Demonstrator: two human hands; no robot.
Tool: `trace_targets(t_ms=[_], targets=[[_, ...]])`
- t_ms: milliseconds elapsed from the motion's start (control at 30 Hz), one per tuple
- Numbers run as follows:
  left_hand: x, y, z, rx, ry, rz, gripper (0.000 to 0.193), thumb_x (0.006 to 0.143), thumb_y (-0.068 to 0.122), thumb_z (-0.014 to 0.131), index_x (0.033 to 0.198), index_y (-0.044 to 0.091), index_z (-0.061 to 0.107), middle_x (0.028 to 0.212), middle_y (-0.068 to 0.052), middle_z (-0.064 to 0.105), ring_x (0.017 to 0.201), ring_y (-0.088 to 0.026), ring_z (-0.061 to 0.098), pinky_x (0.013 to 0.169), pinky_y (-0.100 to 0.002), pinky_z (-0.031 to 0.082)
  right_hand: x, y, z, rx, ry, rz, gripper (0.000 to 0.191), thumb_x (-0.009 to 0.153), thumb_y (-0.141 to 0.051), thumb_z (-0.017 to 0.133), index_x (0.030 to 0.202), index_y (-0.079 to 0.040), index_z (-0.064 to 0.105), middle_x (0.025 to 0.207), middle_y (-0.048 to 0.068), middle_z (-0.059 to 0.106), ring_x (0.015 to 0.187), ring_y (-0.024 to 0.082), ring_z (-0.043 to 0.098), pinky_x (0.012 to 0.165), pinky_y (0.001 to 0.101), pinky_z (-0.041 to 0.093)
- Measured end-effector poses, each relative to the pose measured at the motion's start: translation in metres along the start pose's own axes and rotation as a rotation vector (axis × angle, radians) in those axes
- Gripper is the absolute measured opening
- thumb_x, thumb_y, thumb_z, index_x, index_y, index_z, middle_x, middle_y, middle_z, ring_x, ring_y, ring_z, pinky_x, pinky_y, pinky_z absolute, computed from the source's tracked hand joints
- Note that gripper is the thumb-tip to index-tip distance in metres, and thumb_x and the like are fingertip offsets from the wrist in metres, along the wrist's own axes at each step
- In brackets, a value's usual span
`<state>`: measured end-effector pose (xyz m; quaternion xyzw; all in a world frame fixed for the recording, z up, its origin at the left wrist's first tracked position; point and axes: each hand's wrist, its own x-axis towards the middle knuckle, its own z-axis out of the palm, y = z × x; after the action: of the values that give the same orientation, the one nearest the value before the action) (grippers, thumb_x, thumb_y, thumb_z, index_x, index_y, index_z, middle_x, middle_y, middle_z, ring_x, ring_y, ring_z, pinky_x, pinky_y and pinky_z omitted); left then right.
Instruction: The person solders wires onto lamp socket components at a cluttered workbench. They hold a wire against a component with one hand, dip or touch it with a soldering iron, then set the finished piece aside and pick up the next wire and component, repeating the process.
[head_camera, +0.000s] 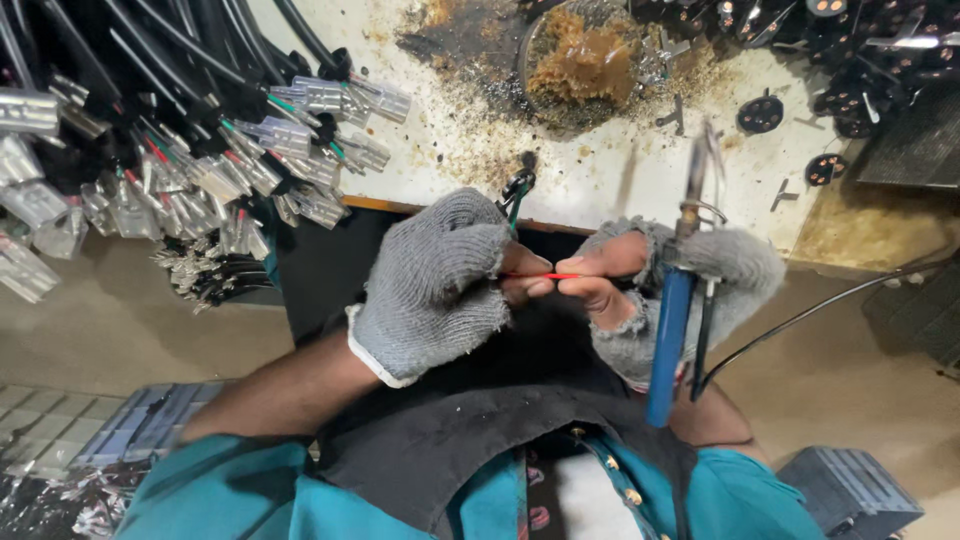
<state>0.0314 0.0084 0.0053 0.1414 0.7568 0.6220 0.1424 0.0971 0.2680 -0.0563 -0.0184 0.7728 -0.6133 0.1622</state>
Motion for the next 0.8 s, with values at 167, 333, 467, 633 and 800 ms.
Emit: trace_targets(t_ms=[167, 333, 467, 633, 800], targets=[[0.007, 0.009, -0.005, 0.268, -0.025, 0.108, 0.018, 0.080, 0.015, 0.085, 0.090, 0.011, 0.070, 0.081, -0.010, 0.060, 0.076, -0.029, 0.062, 0.063, -0.041, 0.048, 0.005, -0.013, 0.005, -0.013, -0.026, -0.060, 0.007, 0.098, -0.004, 0.075, 0.103, -0.007, 0.071, 0.101, 0.008, 0.076, 0.091, 0.015, 0.071, 0.083, 0.0296, 0.058], [0.029, 0.013, -0.026, 0.314, 0.056, 0.155, 0.024, 0.084, 0.007, 0.083, 0.075, 0.011, 0.061, 0.073, -0.005, 0.058, 0.069, -0.024, 0.060, 0.060, -0.038, 0.048, 0.018, -0.039, 0.004, -0.040, 0.276, -0.016, 0.013, 0.104, -0.005, 0.077, 0.108, -0.006, 0.065, 0.103, 0.009, 0.070, 0.093, 0.015, 0.065, 0.089, 0.0288, 0.052], [0.049, 0.013, -0.034, 0.368, 0.233, 0.057, 0.015, 0.095, 0.006, 0.080, 0.095, 0.005, 0.065, 0.090, -0.012, 0.056, 0.086, -0.030, 0.060, 0.075, -0.039, 0.049, 0.034, -0.045, 0.007, -0.062, 0.491, -0.032, 0.017, 0.111, -0.006, 0.077, 0.112, -0.004, 0.061, 0.107, 0.008, 0.068, 0.099, 0.014, 0.063, 0.096, 0.0277, 0.050], [0.064, 0.014, -0.036, 0.321, 0.180, 0.069, 0.018, 0.082, 0.007, 0.080, 0.093, 0.006, 0.066, 0.089, -0.012, 0.056, 0.089, -0.033, 0.059, 0.077, -0.043, 0.048, 0.038, -0.045, 0.002, -0.240, 0.396, 0.031, 0.013, 0.108, -0.009, 0.077, 0.109, -0.004, 0.064, 0.104, 0.007, 0.070, 0.099, 0.015, 0.066, 0.097, 0.0276, 0.053], [0.066, 0.010, -0.032, 0.350, 0.194, 0.041, 0.020, 0.084, 0.011, 0.083, 0.093, 0.008, 0.066, 0.090, -0.011, 0.055, 0.090, -0.031, 0.061, 0.074, -0.039, 0.049, 0.031, -0.041, 0.000, -0.301, 0.377, 0.042, 0.014, 0.105, -0.010, 0.078, 0.113, -0.004, 0.067, 0.101, 0.007, 0.070, 0.095, 0.015, 0.067, 0.092, 0.0273, 0.054]])
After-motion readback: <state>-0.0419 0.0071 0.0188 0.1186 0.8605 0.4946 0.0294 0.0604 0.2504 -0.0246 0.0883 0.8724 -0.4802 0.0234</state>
